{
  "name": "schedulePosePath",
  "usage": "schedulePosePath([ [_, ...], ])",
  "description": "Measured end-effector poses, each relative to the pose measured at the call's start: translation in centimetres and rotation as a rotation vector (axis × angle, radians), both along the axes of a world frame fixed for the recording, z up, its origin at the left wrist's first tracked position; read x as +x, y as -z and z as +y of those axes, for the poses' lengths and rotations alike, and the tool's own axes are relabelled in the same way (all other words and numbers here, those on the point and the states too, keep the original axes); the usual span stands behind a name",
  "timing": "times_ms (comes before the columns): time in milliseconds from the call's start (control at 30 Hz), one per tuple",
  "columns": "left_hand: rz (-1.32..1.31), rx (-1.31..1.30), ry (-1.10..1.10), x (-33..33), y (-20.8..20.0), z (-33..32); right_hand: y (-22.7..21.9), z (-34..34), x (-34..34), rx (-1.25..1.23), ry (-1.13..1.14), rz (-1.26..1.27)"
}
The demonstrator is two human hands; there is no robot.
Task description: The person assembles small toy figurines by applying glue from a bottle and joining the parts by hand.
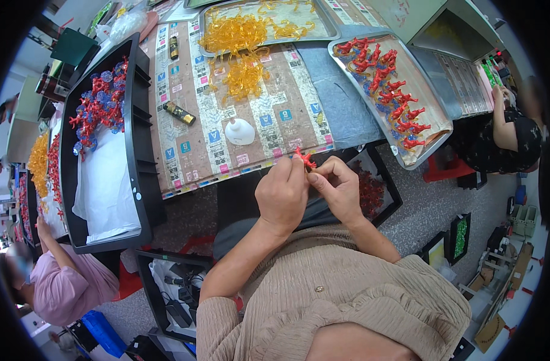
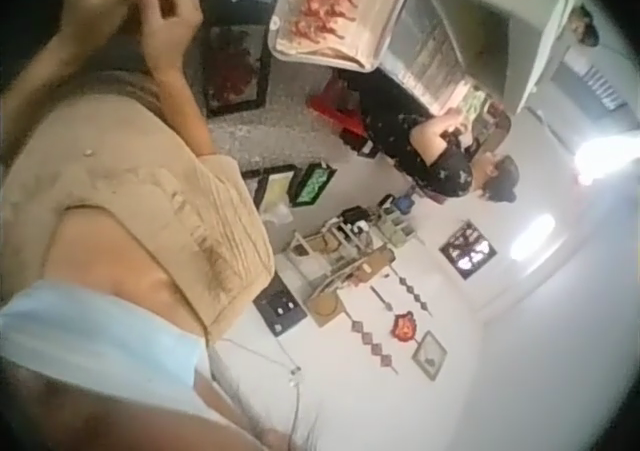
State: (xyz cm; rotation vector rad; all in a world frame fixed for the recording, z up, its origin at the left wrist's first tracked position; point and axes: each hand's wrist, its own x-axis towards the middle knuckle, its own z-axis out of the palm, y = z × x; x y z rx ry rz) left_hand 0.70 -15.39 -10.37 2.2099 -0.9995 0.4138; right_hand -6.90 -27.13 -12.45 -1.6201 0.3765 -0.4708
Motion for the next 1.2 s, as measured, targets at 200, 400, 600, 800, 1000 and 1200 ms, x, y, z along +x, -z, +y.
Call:
schedulePosePath([
  [200,0.049,-0.136,0.061,-1.2,-1.4,1.2,-1.6,-0.1,-0.1,0.546,-0.289,0.001],
  [400,0.004,-0.252,0.111,-1.5,-1.4,1.6,-1.3,-0.8,-0.6,0.59,-0.491,0.066],
  [600,0.028,-0.269,0.135,-1.7,-1.6,2.0,-2.3,-0.3,-0.8,0.616,-0.477,0.058],
  [800,0.03,-0.274,0.122,-1.8,-1.4,2.0,-2.1,0.0,-0.9,0.63,-0.454,0.038],
  [1000,0.054,-0.261,0.106,-2.0,-1.4,2.2,-2.2,0.1,-0.9,0.638,-0.458,0.036],
  [1200,0.091,-0.292,0.08,-2.2,-1.6,2.1,-2.3,0.3,-1.0,0.631,-0.444,0.032],
])
